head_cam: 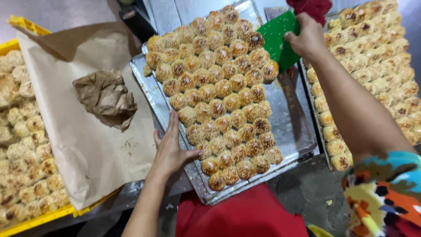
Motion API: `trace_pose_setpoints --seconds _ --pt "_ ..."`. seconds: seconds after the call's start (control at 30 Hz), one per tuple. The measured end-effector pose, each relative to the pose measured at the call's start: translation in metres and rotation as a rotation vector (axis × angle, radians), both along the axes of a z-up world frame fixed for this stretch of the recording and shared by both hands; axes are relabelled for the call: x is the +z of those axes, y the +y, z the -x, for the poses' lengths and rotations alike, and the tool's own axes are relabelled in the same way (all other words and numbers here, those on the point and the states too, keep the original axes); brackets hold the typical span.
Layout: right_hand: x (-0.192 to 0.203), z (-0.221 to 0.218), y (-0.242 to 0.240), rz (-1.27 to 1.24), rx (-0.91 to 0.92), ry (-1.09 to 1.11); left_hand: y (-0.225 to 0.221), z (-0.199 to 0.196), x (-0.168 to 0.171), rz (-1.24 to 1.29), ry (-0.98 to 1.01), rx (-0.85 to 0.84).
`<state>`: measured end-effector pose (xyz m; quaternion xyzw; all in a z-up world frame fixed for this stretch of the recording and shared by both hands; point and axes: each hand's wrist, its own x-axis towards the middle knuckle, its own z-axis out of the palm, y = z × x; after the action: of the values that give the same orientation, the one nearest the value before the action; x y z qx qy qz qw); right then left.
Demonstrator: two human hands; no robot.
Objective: The person sorts pastries from a large yellow bin onto metal trays using a green plastic scraper and their hands.
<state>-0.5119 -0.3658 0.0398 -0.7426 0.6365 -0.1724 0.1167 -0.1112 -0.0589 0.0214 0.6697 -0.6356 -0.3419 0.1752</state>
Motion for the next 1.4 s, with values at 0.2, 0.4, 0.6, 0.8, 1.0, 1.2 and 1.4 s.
trace_pose_setpoints --seconds 0.2,0.4,0.6,0.8,1.0,1.2,1.4 --pt "-0.012 0.018 -0.001 0.000 0.007 -0.009 0.003 -0.001 -0.001 0.037 0.037 -0.007" --pt "-0.007 0.000 0.006 -0.159 -0.009 0.048 0.004 -0.004 0.002 -0.060 0.054 0.024" --pt "0.008 -0.026 0.027 -0.173 -0.038 -0.264 -0.003 -0.002 0.015 -0.177 0.011 0.017" --pt "0.023 -0.042 0.007 -0.296 -0.049 -0.131 0.002 -0.001 0.005 -0.048 0.043 0.008" --pt "0.008 -0.057 0.010 -0.287 0.159 -0.504 0.000 0.001 0.013 -0.093 0.009 0.082" --pt "-0.003 -0.033 -0.060 -0.311 0.005 -0.319 -0.057 -0.068 -0.013 0.218 -0.130 0.434" --pt "-0.014 -0.057 -0.093 -0.353 0.085 -0.331 -0.132 -0.092 -0.081 0.363 0.014 0.517"
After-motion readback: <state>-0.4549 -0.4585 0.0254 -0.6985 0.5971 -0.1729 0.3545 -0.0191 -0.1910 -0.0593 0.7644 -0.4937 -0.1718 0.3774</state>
